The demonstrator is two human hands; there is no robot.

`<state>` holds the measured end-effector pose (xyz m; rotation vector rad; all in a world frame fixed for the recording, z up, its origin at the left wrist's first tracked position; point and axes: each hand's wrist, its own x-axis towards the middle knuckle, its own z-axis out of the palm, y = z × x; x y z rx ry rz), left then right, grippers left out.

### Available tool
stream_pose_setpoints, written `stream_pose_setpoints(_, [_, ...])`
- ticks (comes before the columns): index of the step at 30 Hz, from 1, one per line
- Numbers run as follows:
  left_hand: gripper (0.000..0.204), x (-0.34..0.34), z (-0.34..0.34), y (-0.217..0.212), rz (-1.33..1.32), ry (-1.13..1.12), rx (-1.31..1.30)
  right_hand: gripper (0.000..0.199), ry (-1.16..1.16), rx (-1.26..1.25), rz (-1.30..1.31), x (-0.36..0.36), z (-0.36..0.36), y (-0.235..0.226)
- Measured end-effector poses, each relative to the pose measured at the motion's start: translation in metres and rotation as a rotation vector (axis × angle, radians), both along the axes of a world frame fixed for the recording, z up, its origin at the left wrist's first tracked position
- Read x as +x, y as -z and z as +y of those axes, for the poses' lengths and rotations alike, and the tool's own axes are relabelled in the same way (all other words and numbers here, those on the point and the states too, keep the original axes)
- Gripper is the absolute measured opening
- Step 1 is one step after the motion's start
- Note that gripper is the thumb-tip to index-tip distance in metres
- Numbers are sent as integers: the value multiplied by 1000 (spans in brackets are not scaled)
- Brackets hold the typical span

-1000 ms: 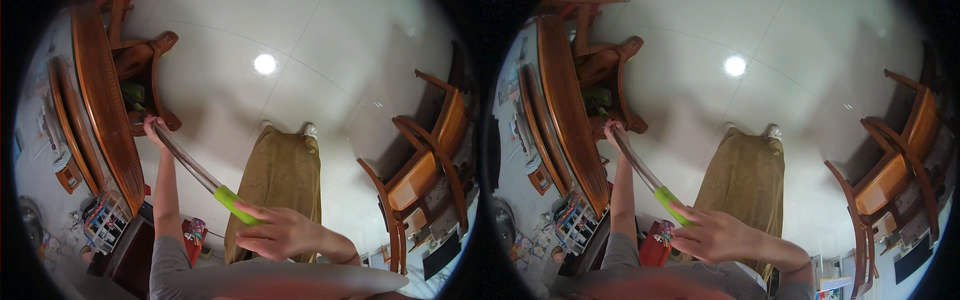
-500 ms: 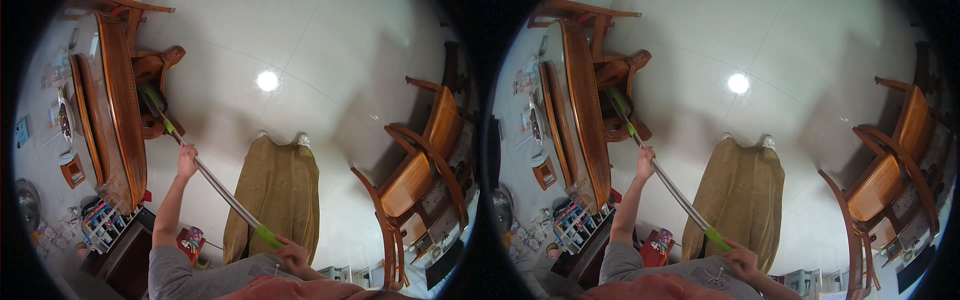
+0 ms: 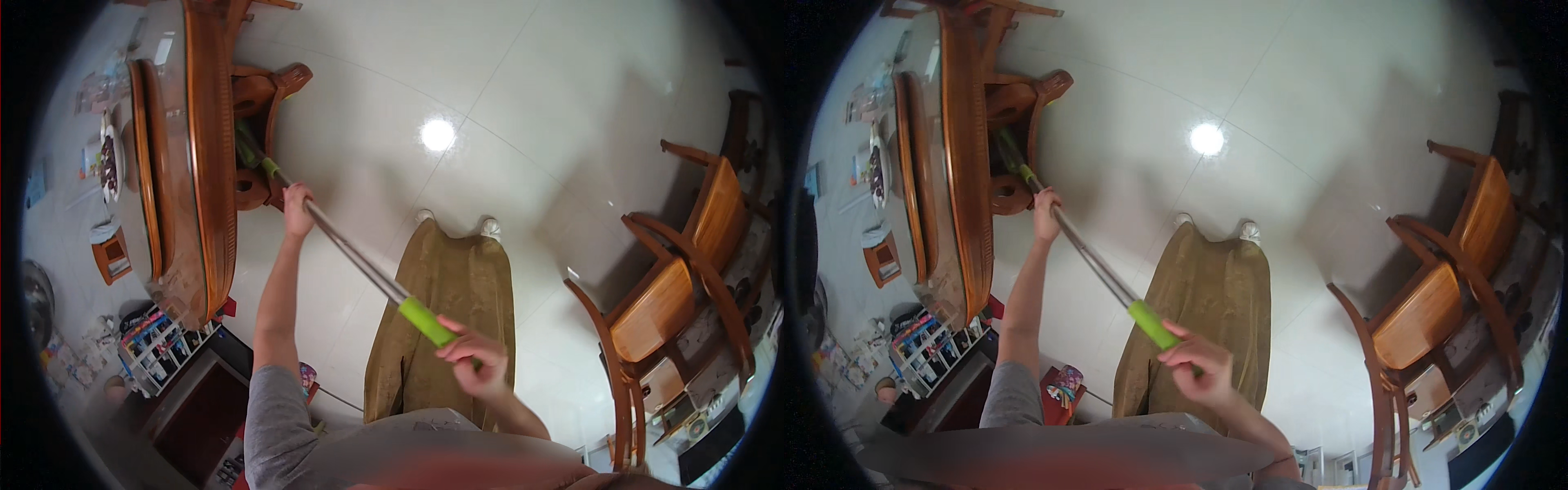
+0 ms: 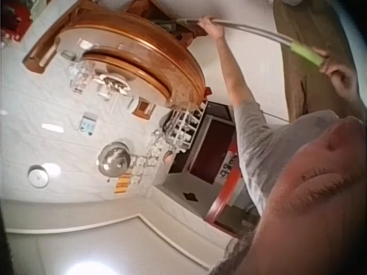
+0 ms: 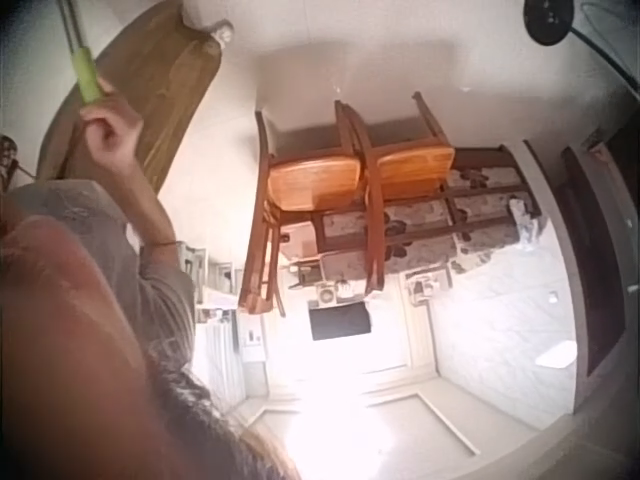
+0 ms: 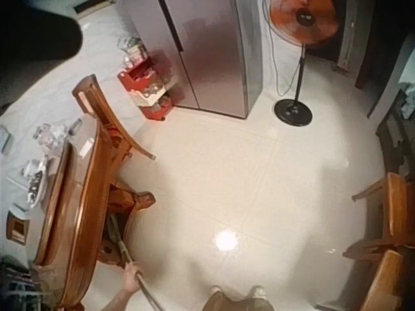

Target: Mopping the tile floor in a living area and bathroom.

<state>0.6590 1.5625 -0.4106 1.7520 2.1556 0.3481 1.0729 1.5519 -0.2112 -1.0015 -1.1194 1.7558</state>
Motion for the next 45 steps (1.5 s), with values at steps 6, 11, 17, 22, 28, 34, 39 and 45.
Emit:
stream_pose_setpoints(6, [9,24,32,-38,-94,-115,173,19,-180,178,-12,23,65,-55])
stream_pose_setpoints(11, [10,-13,55,-34,-148,-188,226,14,-295,427,-124,-12,110,-77])
stream_pose_setpoints(17, [9,-105,-6,3,-383,-343,510,13,-392,893,-158,-67,58,-57])
stream_pose_setpoints(22, [7,-45,19,46,-703,-578,723,18,-437,1054,-199,-50,70,-28])
stream_pose_setpoints(28, [16,54,61,10,33,-426,795,23,-549,1014,-240,24,149,-87])
stream_pose_setpoints(34, [10,6,42,11,-696,-599,780,24,-594,1076,-179,-8,154,-63])
stream_pose_setpoints(39, [9,-45,29,39,-370,-642,611,20,-620,1092,-121,-65,136,-3])
stream_pose_setpoints(45, [21,-109,-6,47,-1044,-1177,546,13,-697,1033,-75,-110,113,44])
